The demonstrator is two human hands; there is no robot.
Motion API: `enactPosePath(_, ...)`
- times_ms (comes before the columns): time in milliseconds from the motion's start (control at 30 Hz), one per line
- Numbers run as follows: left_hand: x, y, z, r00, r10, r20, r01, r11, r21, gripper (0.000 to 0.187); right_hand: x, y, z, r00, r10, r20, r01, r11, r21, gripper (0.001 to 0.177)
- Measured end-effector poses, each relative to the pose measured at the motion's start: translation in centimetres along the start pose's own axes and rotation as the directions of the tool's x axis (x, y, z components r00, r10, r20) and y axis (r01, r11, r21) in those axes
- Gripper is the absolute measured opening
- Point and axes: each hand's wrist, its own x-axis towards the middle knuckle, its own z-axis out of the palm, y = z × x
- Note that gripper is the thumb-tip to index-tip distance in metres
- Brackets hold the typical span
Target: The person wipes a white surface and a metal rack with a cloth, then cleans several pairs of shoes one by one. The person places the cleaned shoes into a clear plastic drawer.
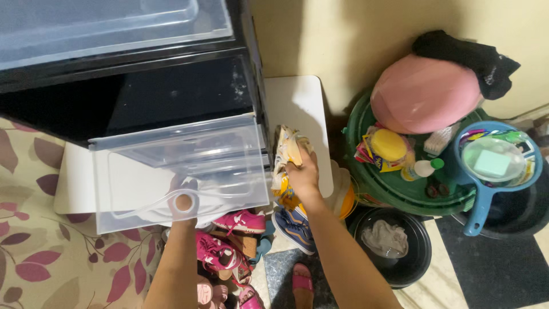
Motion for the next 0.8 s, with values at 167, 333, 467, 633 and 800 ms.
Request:
enactPosePath(167,-1.7,2.7,-1.3,0.986,-0.151,0.063,0.162,0.960,-0.228,0.055,-0.9,1.5,-2.4,0.995,-0.028,-0.095,0.049,0.973,0.225,0.065)
enactPosePath(333,-3.2,3.5,-1.3,0.956,-0.259,0.138,0.273,0.957,-0.097,0.052,-0.9,3.5,-3.6,0.991,-0.034,-0.131,0.064,0.970,0.236,0.065)
enactPosePath(467,-6.8,5.9,-2.1,0.854,-0.505,0.128,0.513,0.858,-0.035,0.053,-4.2,4.2,-4.7,0.998,0.041,0.056,-0.057,0.940,0.336,0.060)
enactPosePath(633,-12.2,7.5,-3.5,0.800,-0.588,0.116,0.583,0.720,-0.376,0.036,-13.4,2.4,-2.1,0.994,0.067,0.083,-0.082,0.976,0.201,0.055)
enactPosePath(800,-16.0,5.2,-7.2,0.833,-0.552,0.036,0.468,0.668,-0.579,0.023,-23.1,-2.2,5.0,0.912,-0.157,0.380,0.080,0.974,0.213,0.052)
